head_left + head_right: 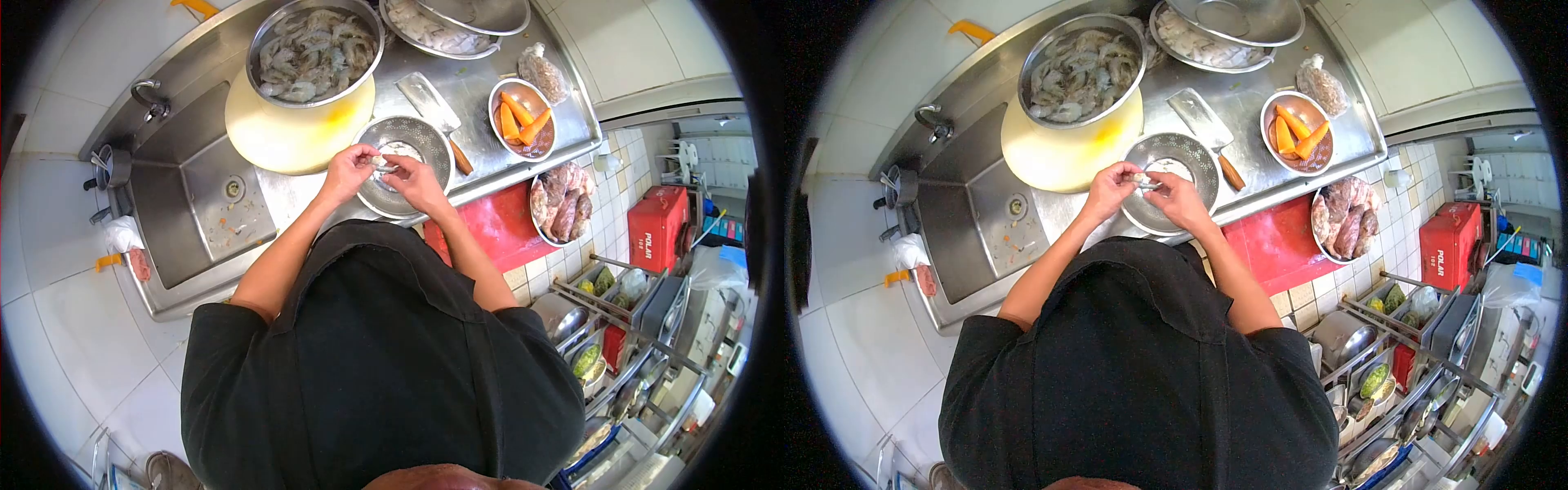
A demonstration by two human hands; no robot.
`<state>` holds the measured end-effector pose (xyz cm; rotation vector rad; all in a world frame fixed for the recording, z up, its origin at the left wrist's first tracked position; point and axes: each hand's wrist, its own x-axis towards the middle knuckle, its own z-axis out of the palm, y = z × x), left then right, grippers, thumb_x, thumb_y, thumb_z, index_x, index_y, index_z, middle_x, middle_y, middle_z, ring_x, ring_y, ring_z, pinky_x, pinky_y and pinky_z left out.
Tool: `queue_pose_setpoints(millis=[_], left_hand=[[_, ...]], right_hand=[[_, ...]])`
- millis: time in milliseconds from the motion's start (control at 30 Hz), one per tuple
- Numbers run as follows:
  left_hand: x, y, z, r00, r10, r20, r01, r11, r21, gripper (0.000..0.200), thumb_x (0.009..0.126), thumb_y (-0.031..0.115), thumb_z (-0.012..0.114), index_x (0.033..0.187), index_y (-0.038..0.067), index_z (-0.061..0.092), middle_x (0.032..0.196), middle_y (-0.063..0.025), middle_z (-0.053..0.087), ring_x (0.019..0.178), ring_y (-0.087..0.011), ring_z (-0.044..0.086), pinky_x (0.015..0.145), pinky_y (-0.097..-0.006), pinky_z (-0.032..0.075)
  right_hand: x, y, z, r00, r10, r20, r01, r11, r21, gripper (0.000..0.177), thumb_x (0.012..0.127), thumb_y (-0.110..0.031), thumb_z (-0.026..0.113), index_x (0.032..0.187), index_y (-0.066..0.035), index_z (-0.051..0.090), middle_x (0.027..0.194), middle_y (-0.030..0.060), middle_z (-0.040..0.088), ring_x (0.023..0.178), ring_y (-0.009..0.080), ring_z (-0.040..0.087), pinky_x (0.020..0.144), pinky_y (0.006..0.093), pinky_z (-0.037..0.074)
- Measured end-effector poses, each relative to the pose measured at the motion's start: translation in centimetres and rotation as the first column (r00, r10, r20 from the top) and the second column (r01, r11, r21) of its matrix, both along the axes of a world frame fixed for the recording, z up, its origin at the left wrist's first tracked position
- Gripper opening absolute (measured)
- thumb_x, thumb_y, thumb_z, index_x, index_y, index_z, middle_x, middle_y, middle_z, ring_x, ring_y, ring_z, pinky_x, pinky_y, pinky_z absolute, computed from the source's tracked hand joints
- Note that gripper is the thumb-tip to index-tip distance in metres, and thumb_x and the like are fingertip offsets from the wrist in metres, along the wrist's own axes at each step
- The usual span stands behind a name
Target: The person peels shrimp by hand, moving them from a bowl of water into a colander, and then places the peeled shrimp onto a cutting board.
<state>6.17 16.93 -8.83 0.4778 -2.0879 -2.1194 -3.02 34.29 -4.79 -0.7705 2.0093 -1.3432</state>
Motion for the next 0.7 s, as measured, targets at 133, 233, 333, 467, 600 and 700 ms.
queue_pose_setpoints(millis=[133, 233, 333, 467, 600, 700], left_hand=[[0.1, -0.4, 0.2, 0.999, -0.019, 0.051, 0.012, 0.990, 0.143, 0.024, 0.088, -0.003, 0.062, 0.111, 0.003, 0.056, 0.095, -0.0029, 0.063, 0.082, -0.0092, 0.061, 0.071, -0.0237, 0.049], [0.7, -1.0, 0.1, 0.994, -0.037, 0.102, 0.015, 0.980, 0.200, 0.021, 0.091, 0.000, 0.061, 0.110, 0.004, 0.051, 0.090, -0.0030, 0.063, 0.077, -0.0101, 0.062, 0.064, -0.0245, 0.049], [1.3, -1.0, 0.1, 0.993, -0.020, 0.120, -0.005, 0.979, 0.203, 0.021, 0.092, 0.000, 0.060, 0.110, 0.003, 0.051, 0.084, -0.0025, 0.060, 0.071, -0.0101, 0.059, 0.062, -0.0240, 0.048], [2.1, -0.9, -0.6, 0.992, 0.029, 0.125, -0.051, 0.984, 0.172, 0.022, 0.090, -0.002, 0.061, 0.110, 0.000, 0.052, 0.082, -0.0015, 0.057, 0.067, -0.0101, 0.055, 0.060, -0.0247, 0.047], [2.8, -0.8, -0.9, 0.988, 0.100, 0.119, -0.105, 0.994, 0.040, 0.021, 0.090, -0.003, 0.061, 0.109, 0.001, 0.052, 0.082, -0.0021, 0.057, 0.067, -0.0102, 0.055, 0.061, -0.0247, 0.046], [3.3, -2.1, -0.3, 0.976, 0.183, 0.121, -0.193, 0.978, 0.077, 0.022, 0.089, -0.003, 0.061, 0.109, 0.003, 0.053, 0.083, -0.0032, 0.059, 0.069, -0.0104, 0.057, 0.063, -0.0243, 0.047]], right_hand=[[0.6, -0.7, -0.7, 1.000, -0.024, -0.002, 0.024, 0.995, 0.097, 0.028, 0.091, -0.020, 0.066, 0.109, 0.001, 0.070, 0.079, 0.0139, 0.070, 0.070, 0.0204, 0.069, 0.067, 0.0326, 0.053], [0.9, -0.8, 0.2, 0.999, 0.026, -0.032, -0.022, 0.992, 0.123, 0.022, 0.093, -0.019, 0.063, 0.098, 0.001, 0.070, 0.069, 0.0121, 0.067, 0.062, 0.0203, 0.067, 0.060, 0.0341, 0.051], [1.0, -0.6, 0.6, 0.981, 0.141, -0.136, -0.122, 0.983, 0.137, 0.023, 0.095, -0.019, 0.059, 0.088, 0.002, 0.067, 0.070, 0.0133, 0.066, 0.062, 0.0220, 0.066, 0.061, 0.0351, 0.051], [1.5, -0.6, 0.1, 0.959, 0.218, -0.182, -0.185, 0.966, 0.181, 0.025, 0.096, -0.019, 0.057, 0.083, 0.001, 0.064, 0.070, 0.0144, 0.066, 0.063, 0.0275, 0.066, 0.063, 0.0391, 0.051], [1.5, -0.4, -0.2, 0.925, 0.264, -0.275, -0.228, 0.961, 0.157, 0.022, 0.095, -0.017, 0.057, 0.084, 0.001, 0.064, 0.067, 0.0149, 0.064, 0.064, 0.0289, 0.066, 0.064, 0.0408, 0.051], [1.2, 0.0, -0.3, 0.950, 0.214, -0.226, -0.182, 0.971, 0.155, 0.023, 0.094, -0.018, 0.059, 0.086, 0.002, 0.067, 0.070, 0.0164, 0.066, 0.065, 0.0314, 0.067, 0.064, 0.0411, 0.051]])
